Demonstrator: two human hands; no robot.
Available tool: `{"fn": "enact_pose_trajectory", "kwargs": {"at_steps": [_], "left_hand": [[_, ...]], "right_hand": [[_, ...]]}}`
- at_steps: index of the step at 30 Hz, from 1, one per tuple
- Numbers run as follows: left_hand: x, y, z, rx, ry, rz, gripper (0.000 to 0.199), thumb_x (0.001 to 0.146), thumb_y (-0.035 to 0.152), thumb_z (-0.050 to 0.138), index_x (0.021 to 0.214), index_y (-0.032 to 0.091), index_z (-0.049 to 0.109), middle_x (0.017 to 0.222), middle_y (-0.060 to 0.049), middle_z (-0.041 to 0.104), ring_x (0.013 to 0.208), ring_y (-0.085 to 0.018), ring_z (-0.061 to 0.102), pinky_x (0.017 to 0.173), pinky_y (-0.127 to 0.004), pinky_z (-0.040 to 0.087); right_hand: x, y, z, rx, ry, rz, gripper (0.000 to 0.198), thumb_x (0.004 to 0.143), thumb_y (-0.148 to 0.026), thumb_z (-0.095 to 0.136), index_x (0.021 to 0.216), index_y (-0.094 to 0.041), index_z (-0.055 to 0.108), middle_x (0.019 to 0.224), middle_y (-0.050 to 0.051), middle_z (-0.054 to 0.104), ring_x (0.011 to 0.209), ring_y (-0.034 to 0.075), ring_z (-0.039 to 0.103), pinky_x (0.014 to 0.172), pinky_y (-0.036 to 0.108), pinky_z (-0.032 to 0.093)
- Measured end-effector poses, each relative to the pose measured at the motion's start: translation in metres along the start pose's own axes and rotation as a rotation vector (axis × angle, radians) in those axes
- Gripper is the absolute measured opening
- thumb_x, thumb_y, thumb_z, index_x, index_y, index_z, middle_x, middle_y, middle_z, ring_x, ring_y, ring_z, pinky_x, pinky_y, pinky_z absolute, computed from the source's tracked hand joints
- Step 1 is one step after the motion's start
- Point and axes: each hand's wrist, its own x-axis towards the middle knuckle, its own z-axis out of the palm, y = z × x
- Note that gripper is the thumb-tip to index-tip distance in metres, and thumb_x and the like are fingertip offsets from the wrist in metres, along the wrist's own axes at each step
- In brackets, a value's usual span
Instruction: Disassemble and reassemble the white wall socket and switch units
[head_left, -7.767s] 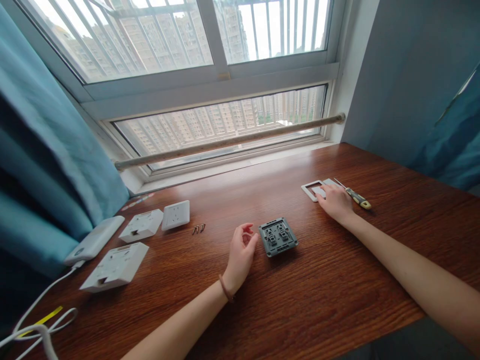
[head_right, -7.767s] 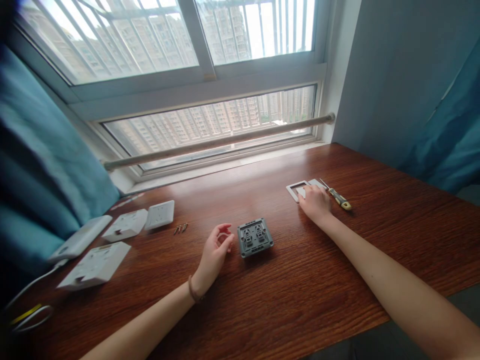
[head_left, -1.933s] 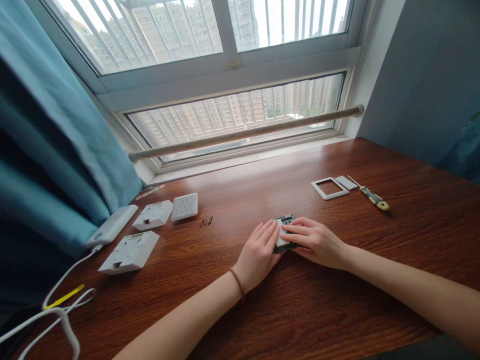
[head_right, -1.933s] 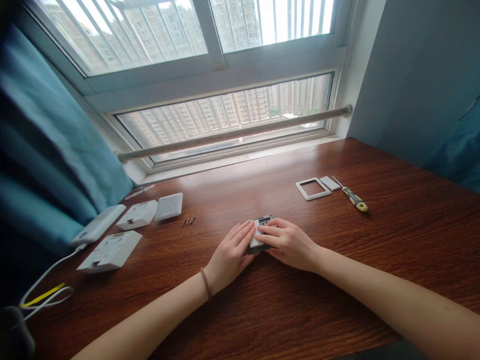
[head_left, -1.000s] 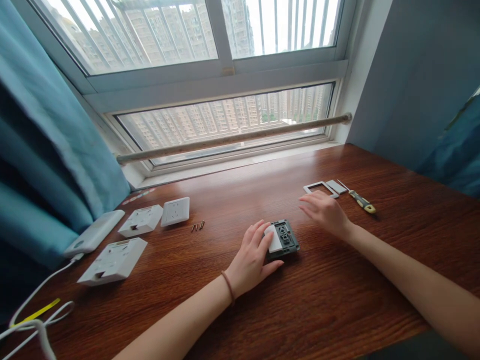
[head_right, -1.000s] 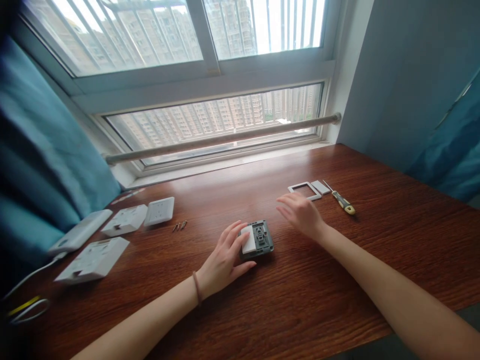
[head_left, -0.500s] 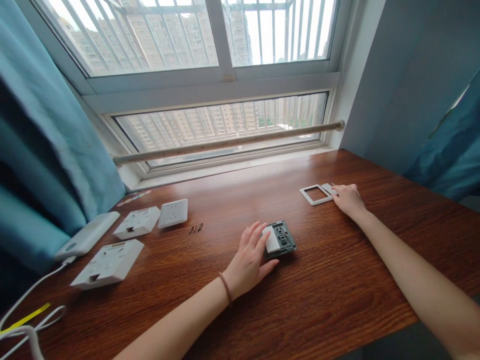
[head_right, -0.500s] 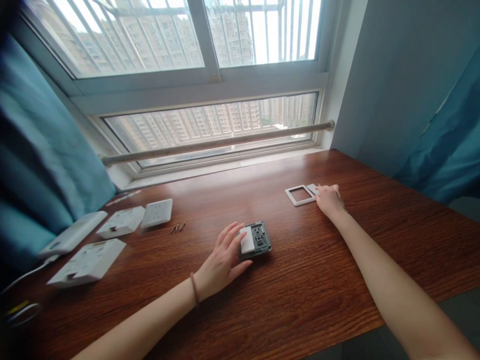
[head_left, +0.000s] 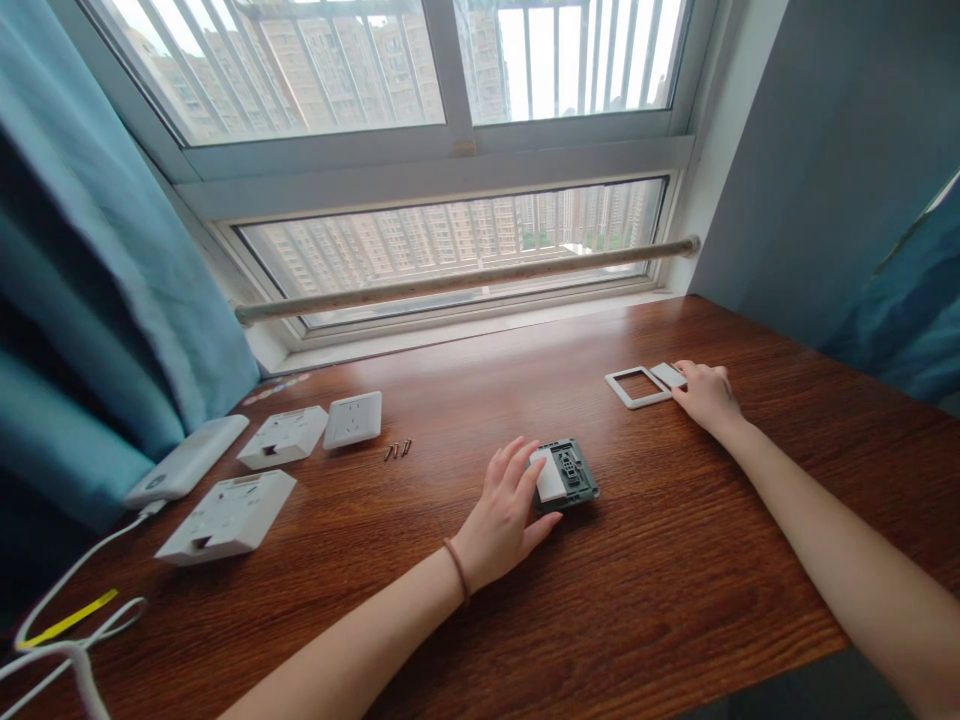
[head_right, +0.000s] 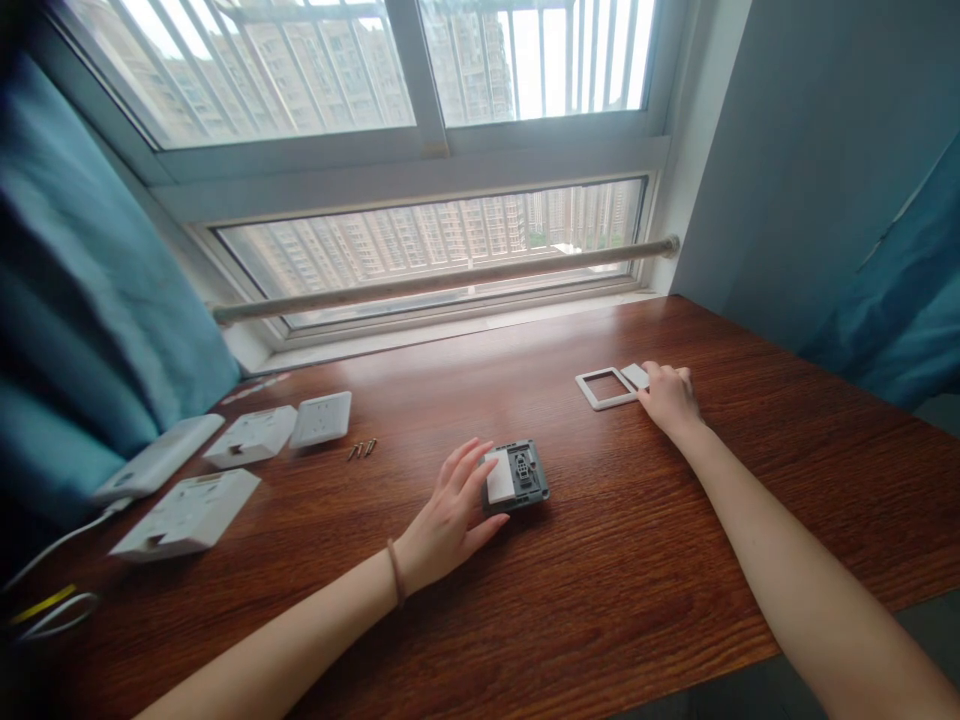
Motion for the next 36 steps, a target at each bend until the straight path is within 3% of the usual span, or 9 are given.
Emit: {"fn": "enact_pose_trajectory", "kwargs": {"at_steps": [5, 8, 11, 15, 21, 30, 36], "left_hand": [[0.001, 0.0, 0.0, 0.001, 0.009, -0.01, 0.053, 0.081, 0.034, 0.053, 0.127, 0.014, 0.035, 0.138, -0.016, 0.031, 0.133, -0.031, 0.016, 0.106, -0.053, 0.022], [0.001, 0.0, 0.0, 0.008, 0.014, -0.017, 0.055, 0.081, 0.034, 0.054, 0.129, 0.016, 0.035, 0.139, -0.015, 0.03, 0.132, -0.031, 0.016, 0.106, -0.055, 0.02], [0.002, 0.001, -0.002, 0.01, -0.001, -0.037, 0.06, 0.08, 0.037, 0.055, 0.133, 0.019, 0.032, 0.14, -0.013, 0.029, 0.132, -0.031, 0.016, 0.106, -0.056, 0.018], [0.005, 0.002, -0.006, 0.0, -0.061, -0.073, 0.065, 0.079, 0.043, 0.055, 0.136, 0.025, 0.028, 0.143, -0.009, 0.028, 0.132, -0.032, 0.014, 0.105, -0.057, 0.017], [0.007, 0.001, -0.007, -0.007, -0.105, -0.045, 0.065, 0.081, 0.045, 0.051, 0.138, 0.027, 0.024, 0.141, -0.007, 0.035, 0.133, -0.032, 0.014, 0.104, -0.059, 0.015], [0.005, -0.001, -0.003, -0.018, -0.129, -0.09, 0.062, 0.082, 0.047, 0.049, 0.136, 0.024, 0.029, 0.143, -0.007, 0.029, 0.132, -0.032, 0.013, 0.105, -0.058, 0.015], [0.005, -0.003, -0.002, -0.012, -0.126, -0.088, 0.059, 0.08, 0.048, 0.051, 0.133, 0.027, 0.035, 0.144, -0.007, 0.028, 0.131, -0.034, 0.014, 0.103, -0.059, 0.017]], "right_hand": [[-0.003, -0.025, -0.025, 0.086, 0.152, 0.002, 0.035, 0.075, -0.023, 0.053, 0.108, -0.013, 0.054, 0.1, 0.015, 0.06, 0.091, 0.027, 0.053, 0.08, 0.038, 0.04], [-0.018, -0.063, -0.045, 0.446, 0.267, -0.121, 0.034, 0.074, -0.023, 0.057, 0.107, -0.016, 0.053, 0.099, 0.01, 0.061, 0.09, 0.024, 0.056, 0.082, 0.038, 0.044], [-0.045, -0.106, -0.064, 0.772, 0.091, -0.226, 0.035, 0.075, -0.025, 0.059, 0.108, -0.018, 0.051, 0.099, 0.007, 0.06, 0.08, 0.019, 0.06, 0.072, 0.032, 0.05], [-0.077, -0.141, -0.08, 0.838, -0.025, -0.377, 0.018, 0.077, -0.025, 0.058, 0.094, -0.019, 0.059, 0.09, 0.005, 0.059, 0.071, 0.016, 0.06, 0.069, 0.031, 0.051], [-0.096, -0.151, -0.086, 0.82, 0.04, -0.543, 0.01, 0.08, -0.024, 0.057, 0.089, -0.02, 0.06, 0.088, 0.007, 0.058, 0.077, 0.017, 0.058, 0.07, 0.03, 0.05], [-0.103, -0.151, -0.08, 0.687, -0.093, -0.695, 0.017, 0.086, -0.025, 0.05, 0.075, -0.017, 0.06, 0.078, 0.006, 0.058, 0.069, 0.014, 0.056, 0.065, 0.025, 0.046], [-0.095, -0.146, -0.081, 0.79, -0.153, -0.791, 0.021, 0.088, -0.024, 0.047, 0.073, -0.018, 0.062, 0.078, 0.005, 0.06, 0.067, 0.012, 0.056, 0.063, 0.023, 0.045]]}}
